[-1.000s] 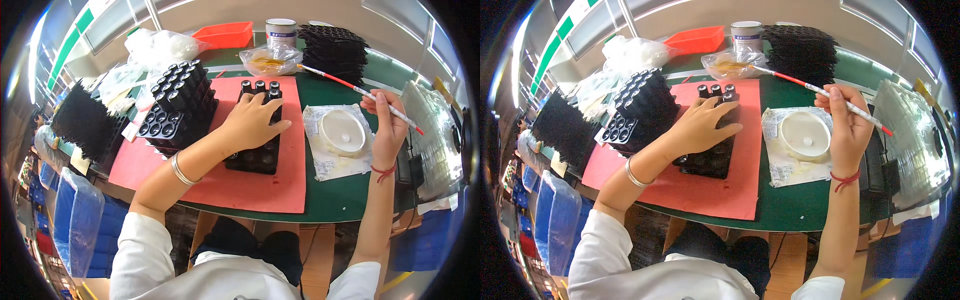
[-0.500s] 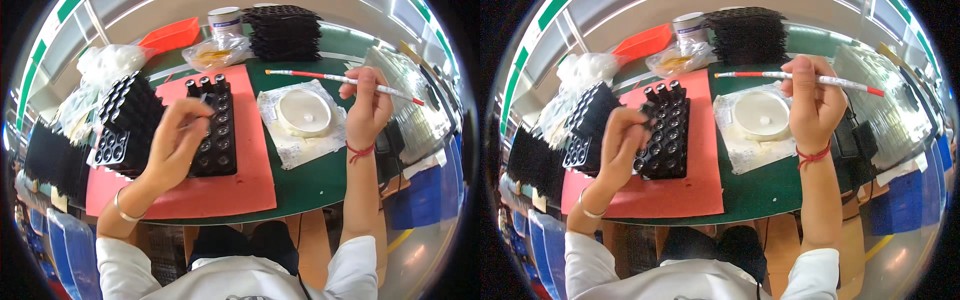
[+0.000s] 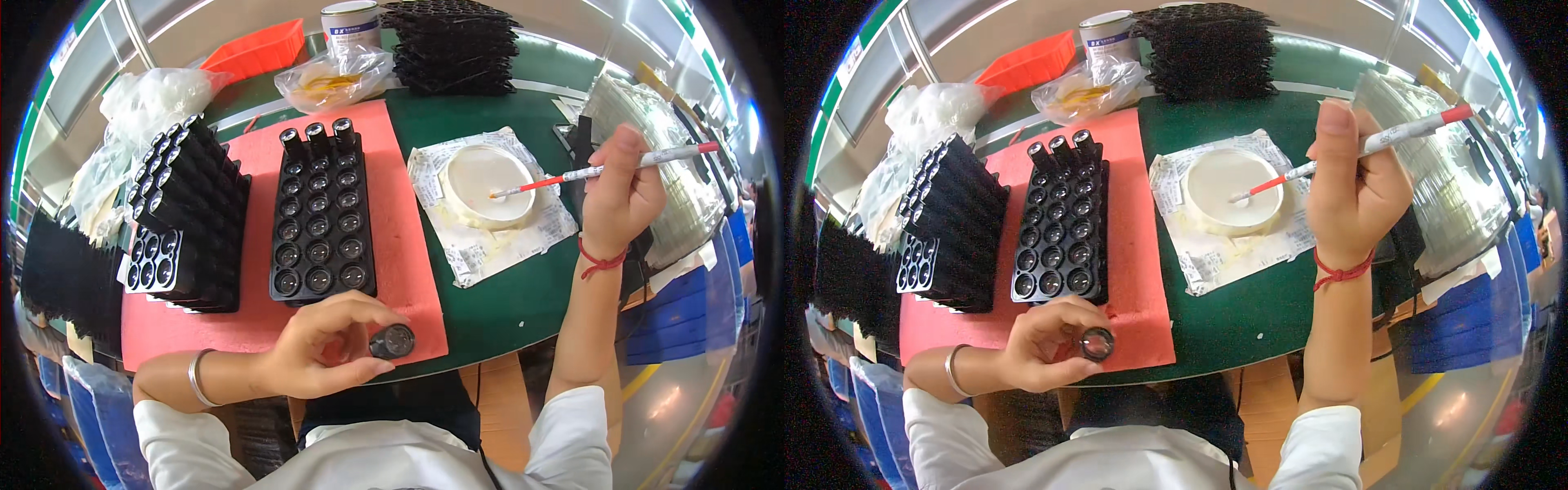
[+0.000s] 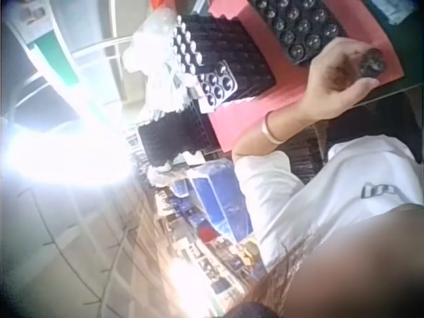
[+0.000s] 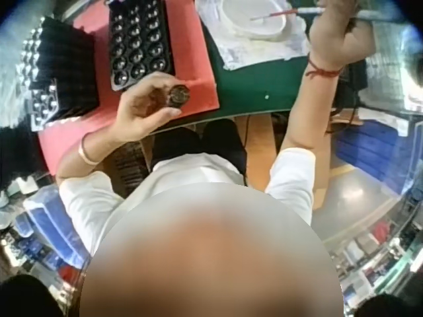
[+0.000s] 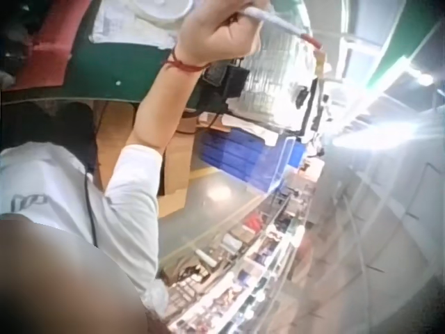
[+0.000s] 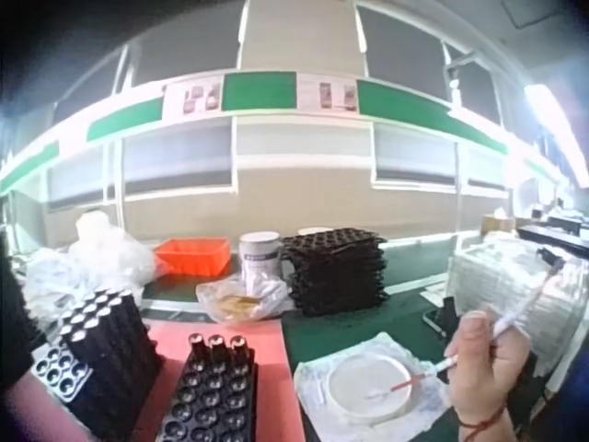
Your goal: Applying orange sealant to the edges of small black cylindrical components using a brush.
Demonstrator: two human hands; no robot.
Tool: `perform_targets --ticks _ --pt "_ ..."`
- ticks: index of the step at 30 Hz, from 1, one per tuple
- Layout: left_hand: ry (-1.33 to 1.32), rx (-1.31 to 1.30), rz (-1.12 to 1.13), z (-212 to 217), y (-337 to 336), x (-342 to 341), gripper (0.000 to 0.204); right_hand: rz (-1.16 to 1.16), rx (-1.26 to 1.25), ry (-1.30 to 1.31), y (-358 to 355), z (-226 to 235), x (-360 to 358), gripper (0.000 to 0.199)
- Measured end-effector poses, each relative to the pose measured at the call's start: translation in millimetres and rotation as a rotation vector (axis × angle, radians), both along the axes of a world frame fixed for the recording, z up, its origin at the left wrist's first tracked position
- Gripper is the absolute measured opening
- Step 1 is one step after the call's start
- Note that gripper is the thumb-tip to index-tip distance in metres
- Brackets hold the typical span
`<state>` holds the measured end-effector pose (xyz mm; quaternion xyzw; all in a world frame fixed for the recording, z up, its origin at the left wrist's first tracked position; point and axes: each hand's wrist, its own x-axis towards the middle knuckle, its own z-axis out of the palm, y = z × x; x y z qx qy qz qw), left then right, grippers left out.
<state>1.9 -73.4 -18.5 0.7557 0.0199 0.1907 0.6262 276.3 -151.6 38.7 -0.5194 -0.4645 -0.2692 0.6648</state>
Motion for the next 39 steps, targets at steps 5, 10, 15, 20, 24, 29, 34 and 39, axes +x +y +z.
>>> perform_targets --ticks 5,10,15,20,24,29,34,39 --pt "0.066 -0.023 0.002 -2 -2 2 0.034 0.038 -0.022 0.07 6 -2 -2 0.022" --pt "0.14 -0.054 -0.001 1 -1 1 0.034 -0.001 -0.135 -0.009 5 -7 4 0.026" --pt "0.088 -0.03 0.05 -2 -2 2 0.034 0.027 -0.108 0.099 10 -2 2 0.029" --pt "-0.012 0.031 0.099 10 -1 0 0.036 0.127 0.031 0.533 13 4 12 0.038" --pt "-0.129 -0.096 0.173 25 7 -7 0.039 0.016 0.071 0.506 12 9 6 0.04" --pt "-0.115 -0.263 0.454 38 10 -8 0.042 0.66 0.162 0.675 13 4 5 0.034" --pt "-0.1 -0.398 0.46 40 20 -10 0.037 1.065 0.134 0.806 3 4 -9 0.028" --pt "-0.121 -0.441 0.45 36 21 -11 0.031 1.092 -0.03 0.591 5 -8 -10 0.03"
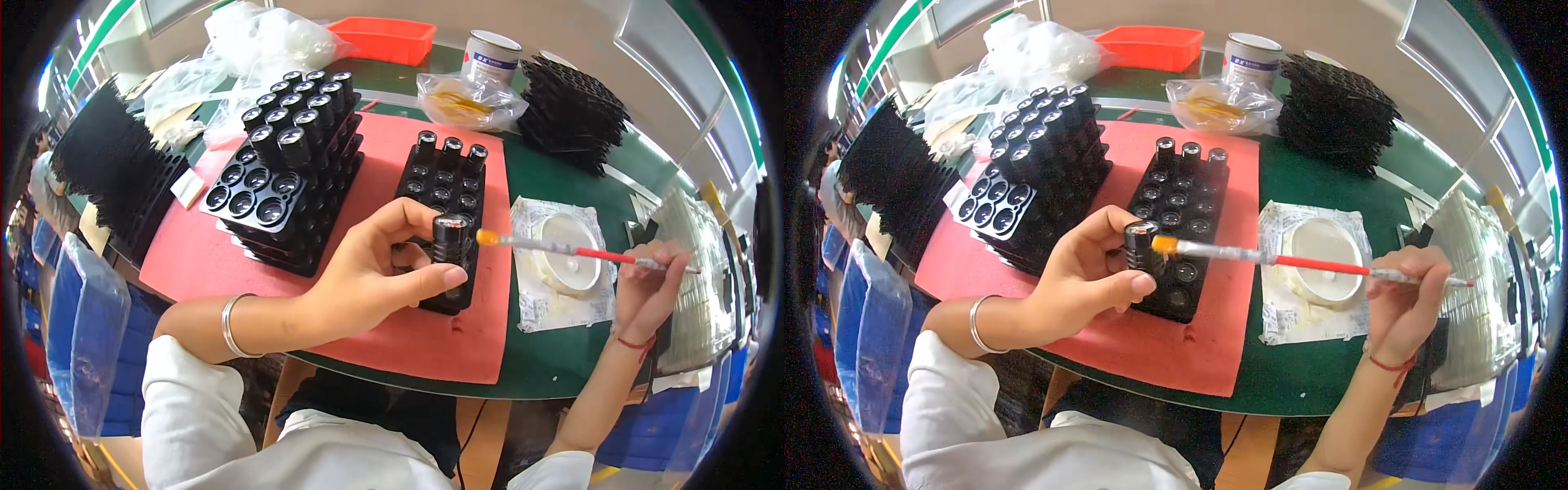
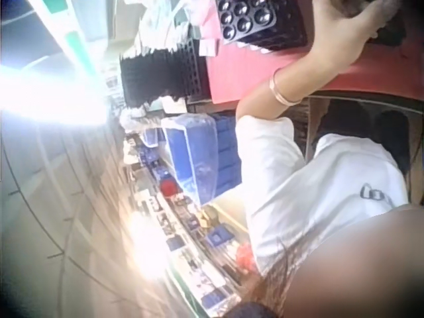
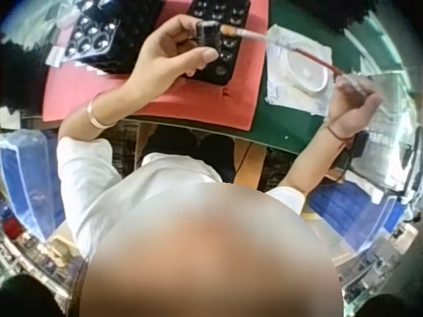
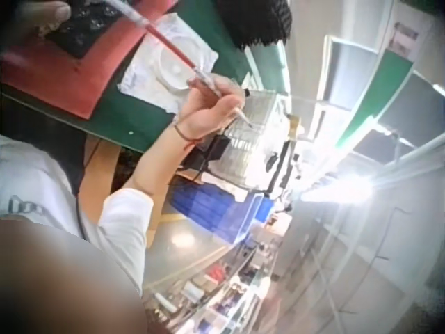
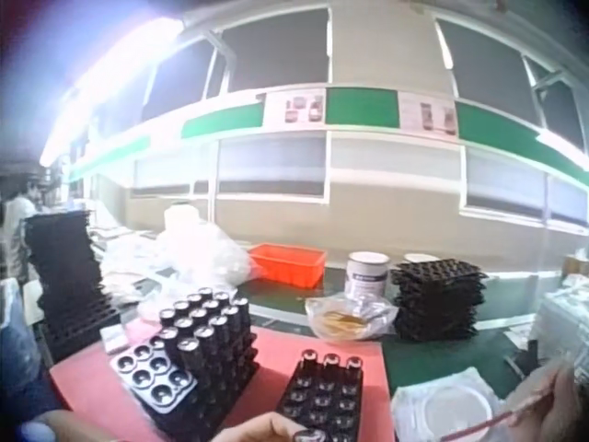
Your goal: Applying orange sealant to the edges of small black cylindrical components using a brush.
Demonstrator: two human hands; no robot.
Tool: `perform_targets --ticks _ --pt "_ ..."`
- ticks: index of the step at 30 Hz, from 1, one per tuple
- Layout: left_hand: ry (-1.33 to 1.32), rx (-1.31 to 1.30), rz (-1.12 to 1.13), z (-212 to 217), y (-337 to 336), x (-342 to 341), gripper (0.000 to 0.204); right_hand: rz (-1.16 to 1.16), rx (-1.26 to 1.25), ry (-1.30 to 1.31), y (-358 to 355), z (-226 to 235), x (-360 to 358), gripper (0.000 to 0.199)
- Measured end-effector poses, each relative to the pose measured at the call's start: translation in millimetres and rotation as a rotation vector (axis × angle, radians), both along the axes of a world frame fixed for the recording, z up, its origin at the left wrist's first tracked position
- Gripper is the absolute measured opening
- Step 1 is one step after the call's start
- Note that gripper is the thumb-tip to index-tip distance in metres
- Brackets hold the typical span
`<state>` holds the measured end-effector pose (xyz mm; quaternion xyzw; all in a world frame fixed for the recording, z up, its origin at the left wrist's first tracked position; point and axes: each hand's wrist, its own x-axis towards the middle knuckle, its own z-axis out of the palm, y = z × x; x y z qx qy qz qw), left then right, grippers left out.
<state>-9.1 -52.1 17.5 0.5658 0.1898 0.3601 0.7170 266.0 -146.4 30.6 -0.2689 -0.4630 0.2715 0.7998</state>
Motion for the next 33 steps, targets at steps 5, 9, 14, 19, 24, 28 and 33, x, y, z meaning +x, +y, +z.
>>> perform_targets --ticks 5,9,14,19,24,28,33 --pt "-0.047 -0.024 -0.017 -2 0 2 0.029 -0.016 -0.067 -0.122 0 -4 -1 0.033" --pt "-0.051 0.033 0.004 -4 0 3 0.029 -0.021 -0.056 -0.15 1 -3 -1 0.033" --pt "-0.035 -0.005 -0.028 -2 1 1 0.029 -0.089 -0.066 -0.258 2 -2 -3 0.033" --pt "0.01 -0.034 -0.023 1 -1 1 0.028 -0.073 -0.04 -0.296 3 0 -2 0.031" --pt "0.048 -0.004 -0.059 2 1 0 0.025 -0.1 -0.046 -0.287 3 0 2 0.03" --pt "0.009 -0.013 -0.105 3 -2 -1 0.026 -0.192 -0.084 -0.36 4 0 5 0.03" --pt "0.022 -0.017 -0.071 5 0 -1 0.023 -0.069 0.029 -0.14 4 2 1 0.025"
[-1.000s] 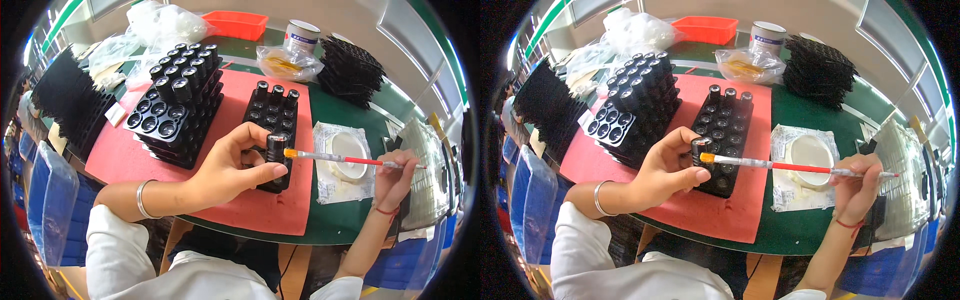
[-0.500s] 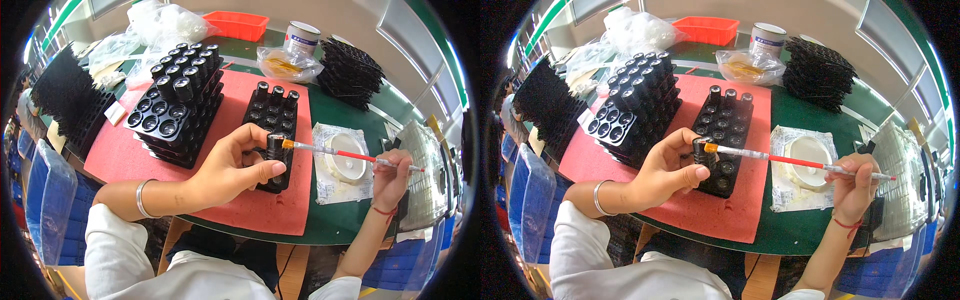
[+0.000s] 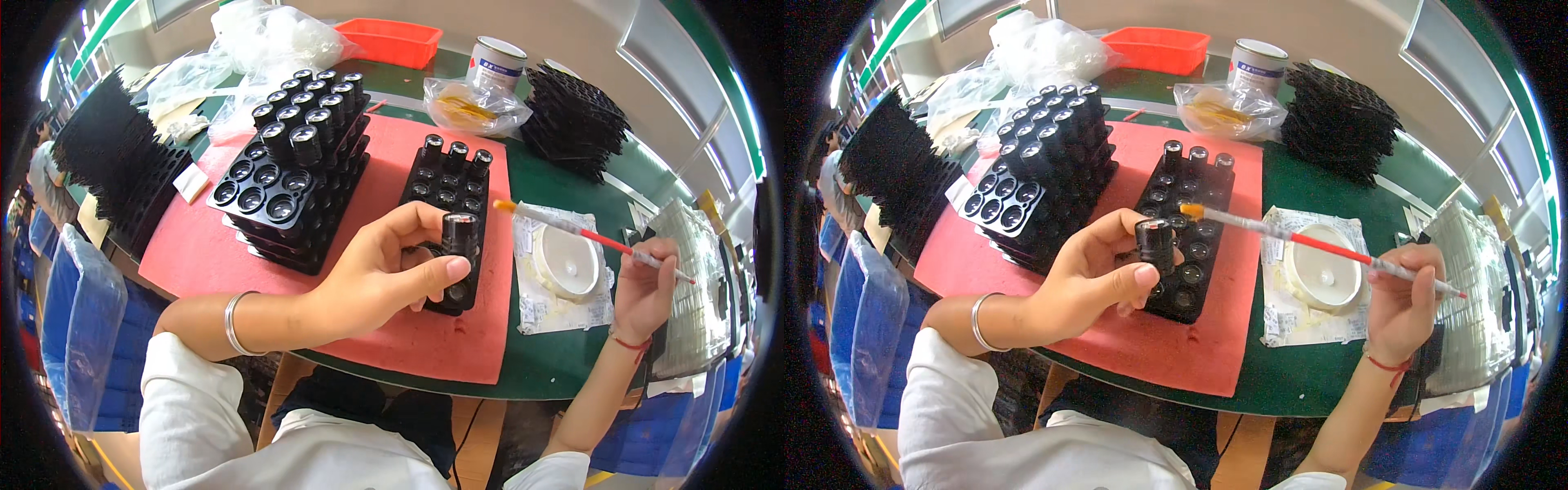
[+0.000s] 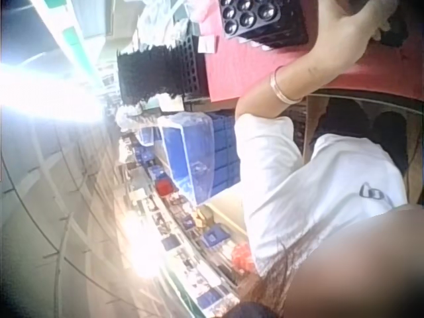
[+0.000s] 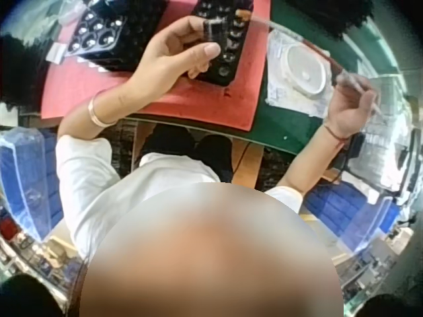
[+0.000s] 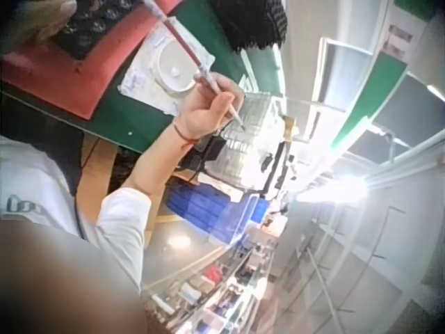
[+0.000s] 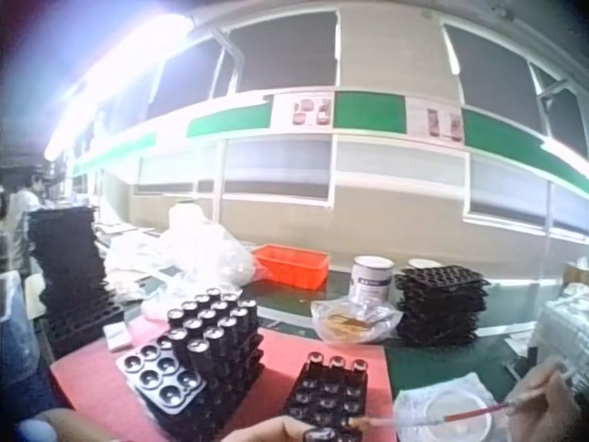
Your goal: Applying orange sealant to the edges of small black cylindrical components using a brush.
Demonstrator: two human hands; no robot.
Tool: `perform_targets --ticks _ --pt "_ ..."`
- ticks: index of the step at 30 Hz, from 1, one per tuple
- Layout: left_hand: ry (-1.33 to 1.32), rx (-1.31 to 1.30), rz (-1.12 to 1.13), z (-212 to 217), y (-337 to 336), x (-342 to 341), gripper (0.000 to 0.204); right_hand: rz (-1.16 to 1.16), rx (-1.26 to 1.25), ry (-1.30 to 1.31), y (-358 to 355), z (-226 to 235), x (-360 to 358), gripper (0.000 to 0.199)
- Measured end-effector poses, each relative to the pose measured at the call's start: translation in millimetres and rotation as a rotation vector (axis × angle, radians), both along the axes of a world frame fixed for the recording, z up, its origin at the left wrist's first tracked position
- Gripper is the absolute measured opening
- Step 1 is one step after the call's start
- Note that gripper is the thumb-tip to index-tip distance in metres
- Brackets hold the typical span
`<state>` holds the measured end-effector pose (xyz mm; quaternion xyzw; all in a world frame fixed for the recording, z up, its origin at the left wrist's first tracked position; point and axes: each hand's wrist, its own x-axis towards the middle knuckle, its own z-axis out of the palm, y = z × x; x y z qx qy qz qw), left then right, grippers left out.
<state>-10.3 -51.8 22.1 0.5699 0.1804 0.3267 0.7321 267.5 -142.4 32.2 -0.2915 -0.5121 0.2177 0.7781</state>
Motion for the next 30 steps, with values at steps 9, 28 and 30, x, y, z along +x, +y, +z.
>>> perform_targets --ticks 9,28,30 --pt "-0.02 -0.037 0.05 -1.3 1.4 -0.5 0.028 0.101 -0.065 -0.125 -3.8 0.5 -3.9 0.022" --pt "-0.016 0.029 -0.005 -3.7 1.2 0.8 0.026 0.043 -0.066 -0.259 -2.5 2.5 0.5 0.023" --pt "-0.013 0.022 -0.01 -3.8 1.7 0.5 0.026 0.036 -0.069 -0.258 -2.3 2.0 1.3 0.022"
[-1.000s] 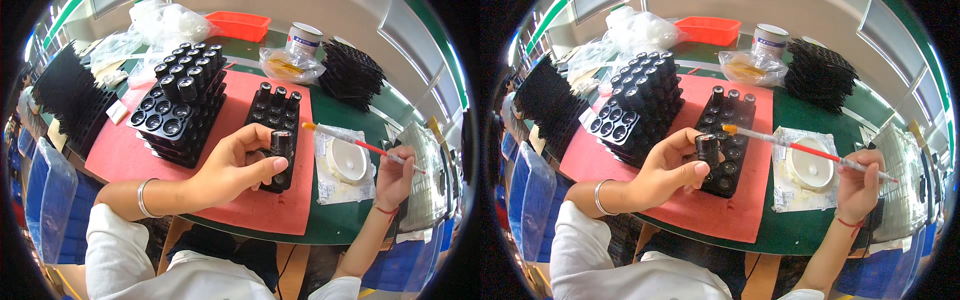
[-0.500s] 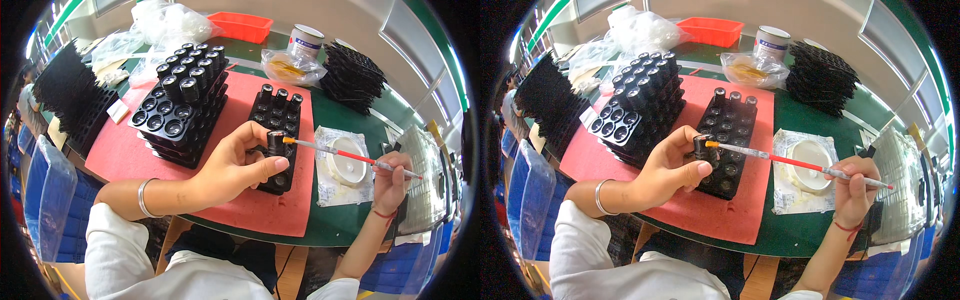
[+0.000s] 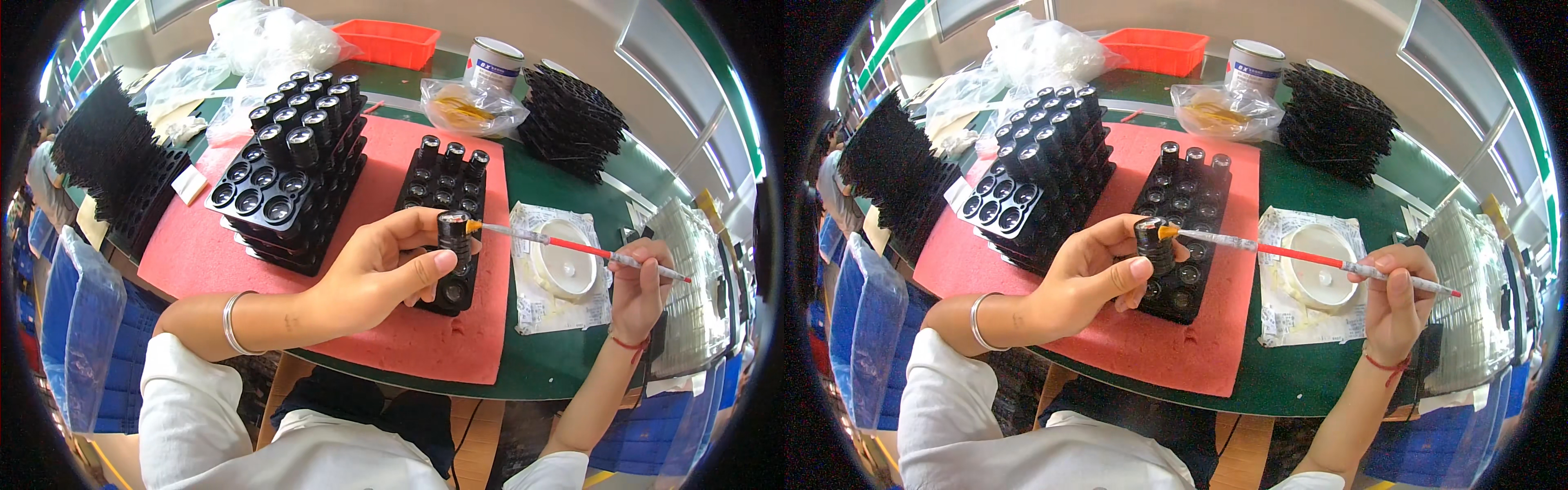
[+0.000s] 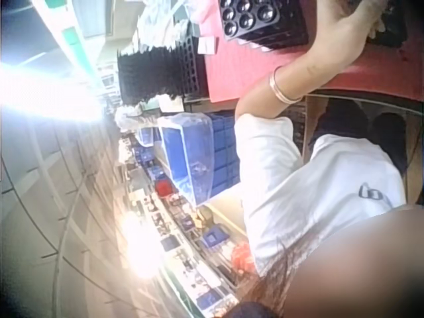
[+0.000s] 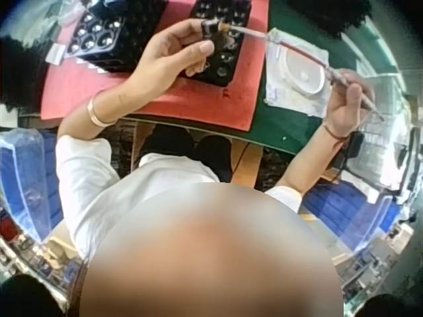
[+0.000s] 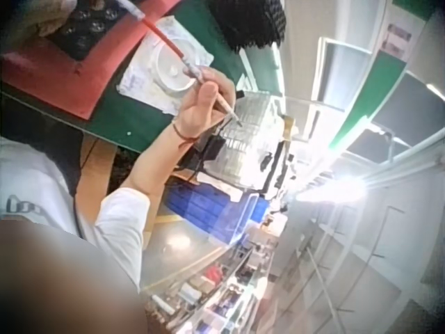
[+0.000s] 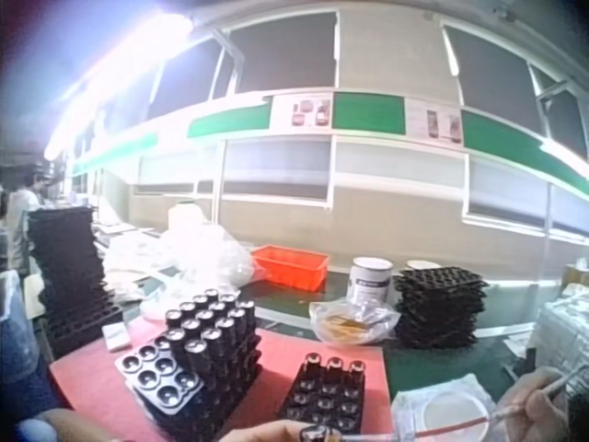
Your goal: Applying orange sealant to the edges of small black cylindrical components using a brush.
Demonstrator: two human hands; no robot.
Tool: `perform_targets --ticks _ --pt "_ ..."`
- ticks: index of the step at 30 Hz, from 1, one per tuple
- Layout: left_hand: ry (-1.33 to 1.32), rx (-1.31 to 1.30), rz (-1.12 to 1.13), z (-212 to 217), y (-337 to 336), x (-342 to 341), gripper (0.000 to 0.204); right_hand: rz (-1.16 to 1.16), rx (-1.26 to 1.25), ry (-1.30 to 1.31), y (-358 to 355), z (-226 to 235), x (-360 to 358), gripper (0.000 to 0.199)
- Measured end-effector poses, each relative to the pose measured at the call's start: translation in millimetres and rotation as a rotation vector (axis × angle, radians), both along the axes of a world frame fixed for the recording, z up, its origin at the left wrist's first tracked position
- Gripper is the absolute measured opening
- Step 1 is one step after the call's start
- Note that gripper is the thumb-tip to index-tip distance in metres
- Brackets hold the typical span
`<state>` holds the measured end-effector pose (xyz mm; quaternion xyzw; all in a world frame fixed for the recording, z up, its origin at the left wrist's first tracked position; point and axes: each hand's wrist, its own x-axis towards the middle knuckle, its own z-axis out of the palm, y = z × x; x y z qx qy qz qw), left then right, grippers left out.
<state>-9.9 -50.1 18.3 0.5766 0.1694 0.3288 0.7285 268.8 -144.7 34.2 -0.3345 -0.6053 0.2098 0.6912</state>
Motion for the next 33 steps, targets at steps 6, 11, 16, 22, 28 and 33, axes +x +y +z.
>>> perform_targets --ticks 6,11,16,22,28,33 --pt "0.011 0.05 0.016 5 -4 -3 0.03 -0.071 0.03 0.0 1 0 2 0.022" --pt "0.191 0.948 0.213 37 -7 -30 0.036 -0.205 0.069 0.063 5 -2 5 0.021" --pt "0.324 1.559 0.973 56 10 -50 0.03 -0.249 0.06 0.098 5 -5 9 0.019" --pt "0.749 1.043 1.251 60 39 -106 0.026 -0.279 0.054 0.105 8 -3 10 0.019" --pt "0.957 0.938 1.18 43 56 -113 0.029 -0.306 0.046 0.102 8 -5 10 0.02" --pt "0.885 1.008 1.148 38 64 -117 0.028 -0.301 0.033 0.092 8 -4 9 0.02"
